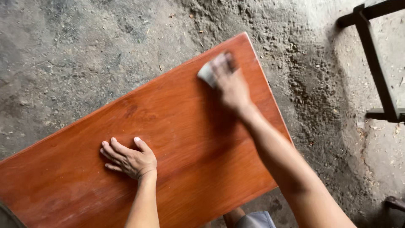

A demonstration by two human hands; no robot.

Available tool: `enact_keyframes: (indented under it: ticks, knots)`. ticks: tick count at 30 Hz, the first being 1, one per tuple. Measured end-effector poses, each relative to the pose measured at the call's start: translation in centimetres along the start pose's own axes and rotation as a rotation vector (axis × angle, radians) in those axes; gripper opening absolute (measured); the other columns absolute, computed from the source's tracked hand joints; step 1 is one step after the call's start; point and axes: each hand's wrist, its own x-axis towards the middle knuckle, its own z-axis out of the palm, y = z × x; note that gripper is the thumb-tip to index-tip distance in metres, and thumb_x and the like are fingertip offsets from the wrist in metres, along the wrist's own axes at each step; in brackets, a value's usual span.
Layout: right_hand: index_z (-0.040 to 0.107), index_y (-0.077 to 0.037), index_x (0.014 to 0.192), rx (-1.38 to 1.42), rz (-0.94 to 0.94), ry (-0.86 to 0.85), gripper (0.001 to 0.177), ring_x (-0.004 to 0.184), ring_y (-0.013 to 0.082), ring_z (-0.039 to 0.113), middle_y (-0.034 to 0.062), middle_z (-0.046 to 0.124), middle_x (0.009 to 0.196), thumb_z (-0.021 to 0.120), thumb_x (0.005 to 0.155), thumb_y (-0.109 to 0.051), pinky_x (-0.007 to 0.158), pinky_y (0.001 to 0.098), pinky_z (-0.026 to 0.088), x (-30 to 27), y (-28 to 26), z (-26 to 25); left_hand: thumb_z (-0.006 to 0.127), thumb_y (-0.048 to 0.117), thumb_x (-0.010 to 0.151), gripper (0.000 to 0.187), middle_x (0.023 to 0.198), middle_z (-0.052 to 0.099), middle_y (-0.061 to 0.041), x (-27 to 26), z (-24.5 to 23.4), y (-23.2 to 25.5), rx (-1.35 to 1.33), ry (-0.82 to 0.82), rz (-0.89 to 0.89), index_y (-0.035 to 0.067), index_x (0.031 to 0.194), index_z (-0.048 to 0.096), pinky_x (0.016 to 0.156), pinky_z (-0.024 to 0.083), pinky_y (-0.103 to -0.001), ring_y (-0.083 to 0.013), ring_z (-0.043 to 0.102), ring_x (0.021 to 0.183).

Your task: The person sands the surface and carved details of a wooden table using a piece of sandpaper, handling the table by its legs and top to reach different areas.

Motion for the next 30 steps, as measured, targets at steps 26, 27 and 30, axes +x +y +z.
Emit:
enact_keyframes:
  ticks: [26, 27, 30]
  knots:
    - [0.037, 0.009, 0.153, -0.169, 0.304, 0.243, 0.056, 0.154, 0.0493, 0.025, 0.0321, 0.033, 0.161, 0.051, 0.104, -0.014, 0.127, 0.0586, 0.016, -15.7, -0.2, 0.5, 0.063, 0.039, 0.104, 0.073, 0.169, 0.023, -0.024, -0.1, 0.4, -0.2, 0.015, 0.009, 0.002, 0.003, 0.158, 0.031, 0.121, 0.014, -0.073, -0.0439, 0.016, 0.159]
    - [0.038, 0.009, 0.151, -0.139, 0.243, 0.217, 0.053, 0.153, 0.0497, 0.026, 0.0314, 0.036, 0.158, 0.051, 0.105, -0.014, 0.128, 0.0599, 0.017, -14.7, 0.4, 0.0, 0.062, 0.038, 0.104, 0.072, 0.169, 0.023, -0.023, 0.3, 0.4, 0.0, 0.01, 0.012, 0.018, 0.003, 0.158, 0.03, 0.121, 0.014, -0.073, -0.0438, 0.016, 0.159]
    - [0.041, 0.011, 0.152, -0.139, 0.154, 0.248, 0.056, 0.15, 0.0525, 0.027, 0.0336, 0.037, 0.158, 0.053, 0.105, -0.018, 0.125, 0.0615, 0.019, -6.5, 4.3, -0.6, 0.061, 0.038, 0.105, 0.072, 0.169, 0.023, -0.023, -0.3, 0.0, -0.4, 0.018, 0.005, 0.023, 0.003, 0.158, 0.03, 0.12, 0.014, -0.074, -0.0434, 0.015, 0.159]
